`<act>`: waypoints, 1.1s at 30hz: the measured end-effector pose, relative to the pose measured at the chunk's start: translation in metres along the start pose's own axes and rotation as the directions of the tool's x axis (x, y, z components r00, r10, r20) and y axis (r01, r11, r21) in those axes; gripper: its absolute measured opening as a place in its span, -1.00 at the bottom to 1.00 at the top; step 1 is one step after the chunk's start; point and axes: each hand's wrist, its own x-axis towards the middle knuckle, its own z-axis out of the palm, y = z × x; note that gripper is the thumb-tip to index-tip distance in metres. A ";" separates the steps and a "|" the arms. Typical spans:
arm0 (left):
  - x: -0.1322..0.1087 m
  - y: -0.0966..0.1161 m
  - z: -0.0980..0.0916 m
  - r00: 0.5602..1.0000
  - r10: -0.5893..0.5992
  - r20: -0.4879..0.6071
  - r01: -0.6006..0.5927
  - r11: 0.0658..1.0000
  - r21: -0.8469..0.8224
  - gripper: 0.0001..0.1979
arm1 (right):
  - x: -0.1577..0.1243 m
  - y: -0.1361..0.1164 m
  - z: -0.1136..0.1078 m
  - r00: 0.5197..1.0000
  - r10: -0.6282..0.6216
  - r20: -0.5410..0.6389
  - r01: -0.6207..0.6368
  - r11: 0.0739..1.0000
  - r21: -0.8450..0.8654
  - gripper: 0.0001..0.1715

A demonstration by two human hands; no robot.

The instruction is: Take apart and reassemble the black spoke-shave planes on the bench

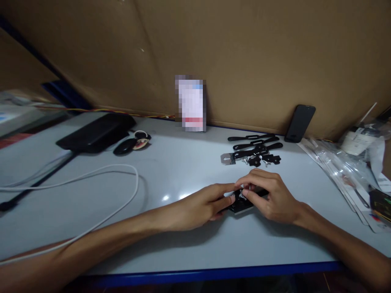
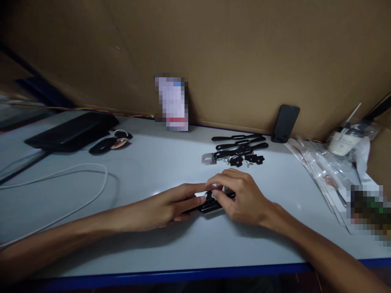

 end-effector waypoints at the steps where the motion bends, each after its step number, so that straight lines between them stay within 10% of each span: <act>1: 0.000 0.000 0.000 1.000 -0.003 0.001 0.003 1.000 0.001 -0.55 | 0.000 0.001 -0.003 0.999 0.003 0.033 -0.003 1.000 0.020 -0.77; 10: -0.001 0.003 -0.001 1.000 0.001 -0.017 0.000 0.998 0.064 -0.65 | -0.001 0.007 -0.007 0.997 -0.006 0.071 0.005 1.000 0.008 -0.93; 17: -0.001 0.003 0.000 1.000 -0.011 -0.010 0.012 0.993 0.115 -0.69 | -0.002 0.004 0.014 0.997 -0.028 -0.075 0.017 0.990 -0.141 -0.66; 25: -0.001 0.001 0.000 0.999 -0.048 -0.017 0.050 0.995 0.092 -0.56 | 0.002 0.002 0.005 0.991 0.099 -0.090 -0.096 0.995 0.040 -0.74; 33: -0.002 0.004 0.000 0.999 -0.032 -0.020 0.034 0.994 0.104 -0.60 | -0.002 0.002 -0.002 1.000 -0.024 -0.004 0.025 0.995 0.096 -0.84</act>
